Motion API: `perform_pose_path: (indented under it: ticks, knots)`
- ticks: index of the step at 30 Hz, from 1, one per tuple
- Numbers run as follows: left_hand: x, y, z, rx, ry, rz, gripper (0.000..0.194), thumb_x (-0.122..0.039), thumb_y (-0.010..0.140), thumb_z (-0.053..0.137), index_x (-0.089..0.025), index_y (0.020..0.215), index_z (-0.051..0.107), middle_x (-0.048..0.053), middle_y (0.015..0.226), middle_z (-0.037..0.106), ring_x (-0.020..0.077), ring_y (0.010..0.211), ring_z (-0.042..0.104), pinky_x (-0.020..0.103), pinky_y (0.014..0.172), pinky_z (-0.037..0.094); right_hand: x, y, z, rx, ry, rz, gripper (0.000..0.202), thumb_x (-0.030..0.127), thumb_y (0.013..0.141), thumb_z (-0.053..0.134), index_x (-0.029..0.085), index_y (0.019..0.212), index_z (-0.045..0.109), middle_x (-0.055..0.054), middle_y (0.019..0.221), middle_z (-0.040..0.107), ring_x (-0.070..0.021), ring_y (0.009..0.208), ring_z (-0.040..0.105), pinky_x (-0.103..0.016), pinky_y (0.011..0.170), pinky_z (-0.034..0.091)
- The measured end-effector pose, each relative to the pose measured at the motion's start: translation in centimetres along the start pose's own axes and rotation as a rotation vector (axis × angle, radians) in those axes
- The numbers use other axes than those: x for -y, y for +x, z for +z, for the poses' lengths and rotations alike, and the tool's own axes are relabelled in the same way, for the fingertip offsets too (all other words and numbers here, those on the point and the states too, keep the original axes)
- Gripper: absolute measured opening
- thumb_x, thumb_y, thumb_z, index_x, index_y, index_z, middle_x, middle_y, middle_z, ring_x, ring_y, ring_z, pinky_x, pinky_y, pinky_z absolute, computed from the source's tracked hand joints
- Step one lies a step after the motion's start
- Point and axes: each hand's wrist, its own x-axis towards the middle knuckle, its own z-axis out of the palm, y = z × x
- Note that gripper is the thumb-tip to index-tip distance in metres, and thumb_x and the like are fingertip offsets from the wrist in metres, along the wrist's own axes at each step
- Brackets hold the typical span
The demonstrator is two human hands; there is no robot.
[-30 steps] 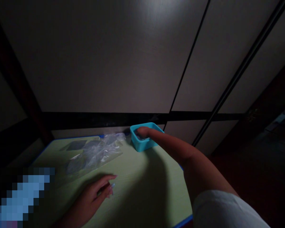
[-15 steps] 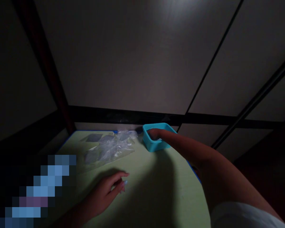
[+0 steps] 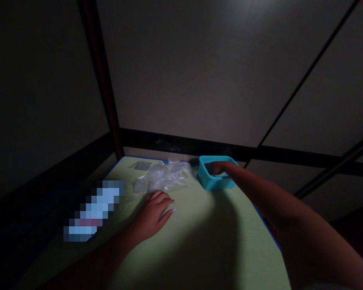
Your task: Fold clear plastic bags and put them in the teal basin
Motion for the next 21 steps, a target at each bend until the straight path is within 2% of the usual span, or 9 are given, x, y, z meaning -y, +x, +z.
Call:
perform_pose_path:
  ticks: [3, 8, 12, 16, 18, 21]
  knots:
    - [0.2, 0.1, 0.1, -0.009, 0.031, 0.004, 0.019, -0.024, 0.088, 0.057, -0.017, 0.103, 0.065, 0.008, 0.102, 0.063, 0.0244, 0.102, 0.052, 0.041, 0.090, 0.042, 0.4, -0.4, -1.4, 0.134, 0.011, 0.013, 0.022, 0.006, 0.070, 0.069, 0.014, 0.091, 0.072, -0.006, 0.092, 0.073, -0.0188, 0.082, 0.068, -0.033, 0.077, 0.052]
    - [0.5, 0.2, 0.2, -0.021, 0.032, 0.001, 0.018, -0.021, 0.087, 0.057, -0.017, 0.103, 0.066, 0.008, 0.101, 0.063, 0.0244, 0.102, 0.053, 0.040, 0.090, 0.042, 1.1, -1.3, -3.5, 0.140, 0.047, 0.036, 0.040, 0.001, 0.068, 0.057, 0.013, 0.104, 0.070, -0.010, 0.098, 0.073, -0.0197, 0.079, 0.068, -0.026, 0.068, 0.051]
    - [0.9, 0.4, 0.1, -0.047, 0.084, -0.021, 0.019, -0.022, 0.087, 0.056, -0.016, 0.103, 0.066, 0.009, 0.102, 0.062, 0.0254, 0.102, 0.052, 0.041, 0.090, 0.042, 1.9, -2.6, -5.6, 0.037, 0.087, 0.025, 0.039, 0.004, 0.074, 0.050, 0.012, 0.107, 0.069, -0.011, 0.091, 0.073, -0.0185, 0.073, 0.067, -0.026, 0.065, 0.051]
    - [1.8, 0.6, 0.0, -0.117, 0.152, -0.105, 0.023, -0.026, 0.088, 0.055, -0.019, 0.107, 0.067, 0.010, 0.111, 0.061, 0.0272, 0.108, 0.050, 0.044, 0.096, 0.040, 3.7, -4.9, -7.0, -0.148, 0.150, -0.051, 0.037, 0.015, 0.087, 0.041, 0.012, 0.117, 0.064, -0.012, 0.098, 0.071, -0.0184, 0.081, 0.066, -0.030, 0.074, 0.051]
    - [2.2, 0.7, 0.0, -0.121, 0.179, -0.175, 0.032, -0.031, 0.089, 0.054, -0.021, 0.118, 0.064, 0.013, 0.123, 0.057, 0.0297, 0.117, 0.047, 0.047, 0.100, 0.037, 5.2, -6.4, -6.7, -0.241, 0.183, -0.102, 0.038, 0.025, 0.093, 0.039, 0.013, 0.121, 0.061, -0.012, 0.105, 0.069, -0.0192, 0.087, 0.064, -0.032, 0.079, 0.050]
    - [2.6, 0.5, 0.2, -0.059, 0.231, -0.305, 0.039, -0.038, 0.089, 0.054, -0.026, 0.127, 0.060, 0.014, 0.138, 0.048, 0.0364, 0.129, 0.038, 0.055, 0.103, 0.031, 8.0, -9.1, -4.6, -0.327, 0.240, -0.205, 0.037, 0.035, 0.095, 0.040, 0.017, 0.122, 0.059, -0.010, 0.114, 0.066, -0.0196, 0.097, 0.062, -0.033, 0.084, 0.049]
